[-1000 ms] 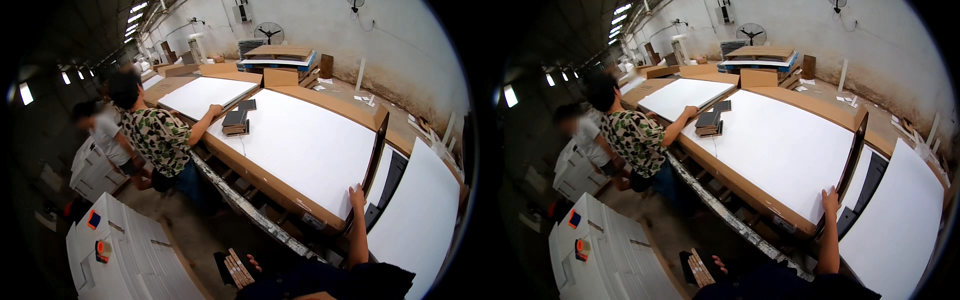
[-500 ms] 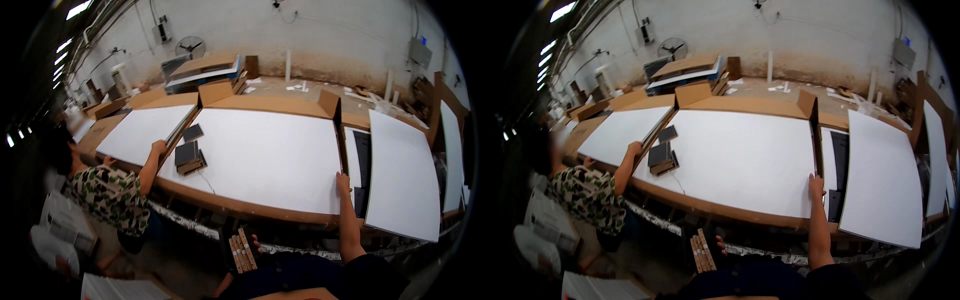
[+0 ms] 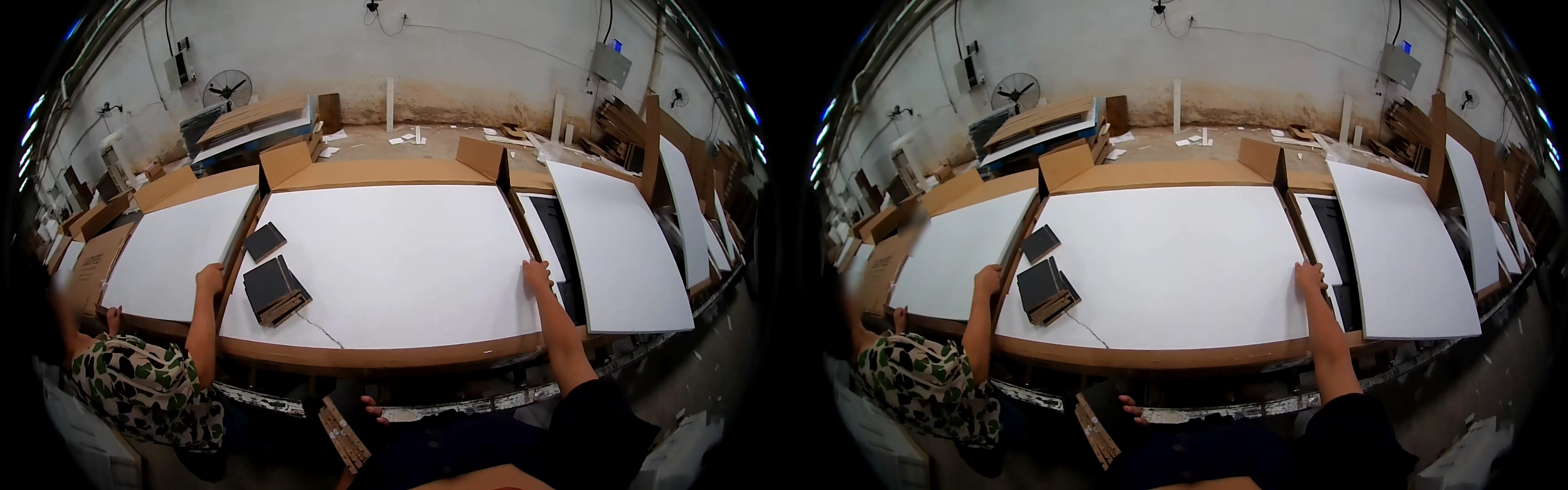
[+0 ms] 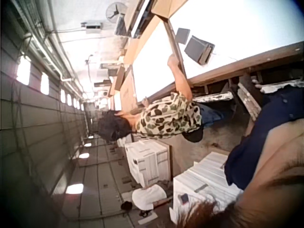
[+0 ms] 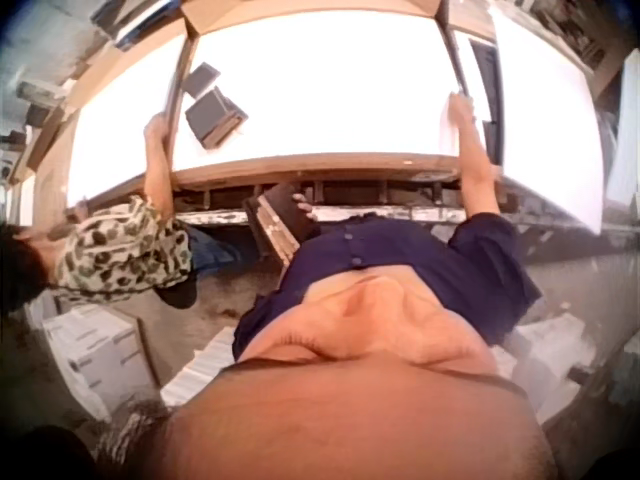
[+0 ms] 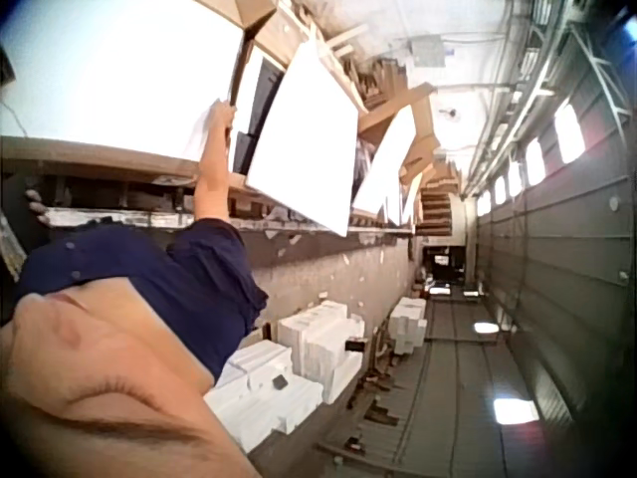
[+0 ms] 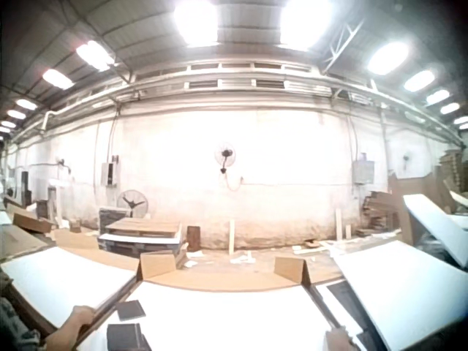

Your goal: The person packs various wood furniture panels and foam protective sheets into cardboard boxes on a conveyor belt by hand.

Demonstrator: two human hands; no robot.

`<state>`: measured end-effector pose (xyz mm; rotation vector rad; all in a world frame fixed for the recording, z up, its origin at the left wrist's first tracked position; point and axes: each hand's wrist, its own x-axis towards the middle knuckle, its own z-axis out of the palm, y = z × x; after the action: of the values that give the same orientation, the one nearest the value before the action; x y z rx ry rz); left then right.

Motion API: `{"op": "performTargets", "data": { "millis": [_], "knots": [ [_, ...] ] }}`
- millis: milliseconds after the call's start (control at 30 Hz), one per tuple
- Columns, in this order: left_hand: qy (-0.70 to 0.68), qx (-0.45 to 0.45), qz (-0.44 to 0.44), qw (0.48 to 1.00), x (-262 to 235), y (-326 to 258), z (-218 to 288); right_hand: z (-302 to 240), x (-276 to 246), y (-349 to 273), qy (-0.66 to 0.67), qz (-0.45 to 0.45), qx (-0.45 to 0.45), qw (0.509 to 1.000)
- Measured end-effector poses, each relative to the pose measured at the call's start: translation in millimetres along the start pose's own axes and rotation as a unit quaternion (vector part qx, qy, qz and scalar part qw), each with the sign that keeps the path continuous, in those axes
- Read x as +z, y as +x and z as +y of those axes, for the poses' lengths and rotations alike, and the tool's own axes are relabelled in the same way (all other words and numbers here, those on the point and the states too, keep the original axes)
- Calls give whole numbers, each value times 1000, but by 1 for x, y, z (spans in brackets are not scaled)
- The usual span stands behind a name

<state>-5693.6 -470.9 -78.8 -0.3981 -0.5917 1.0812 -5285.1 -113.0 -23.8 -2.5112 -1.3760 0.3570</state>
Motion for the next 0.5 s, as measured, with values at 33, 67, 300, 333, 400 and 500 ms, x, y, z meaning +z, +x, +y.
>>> {"op": "performTargets", "data": {
  "millis": [33,67,300,333,400,500],
  "knots": [
    [3,7,-2,1000,5,-2,5,1,4,11,5,-10,39,999],
    [8,19,-4,1000,8,-9,11,-6,10,21,11,-22,71,997],
    [19,72,-26,997,22,-36,41,10,6,63,-180,-10,11,984],
    [23,81,-36,996,23,-42,43,20,8,80,-154,8,25,988],
    [33,114,-49,992,34,-53,48,27,3,86,85,-80,69,991],
    [56,142,-51,987,42,-58,62,48,4,70,138,-94,76,983]
  ]
}}
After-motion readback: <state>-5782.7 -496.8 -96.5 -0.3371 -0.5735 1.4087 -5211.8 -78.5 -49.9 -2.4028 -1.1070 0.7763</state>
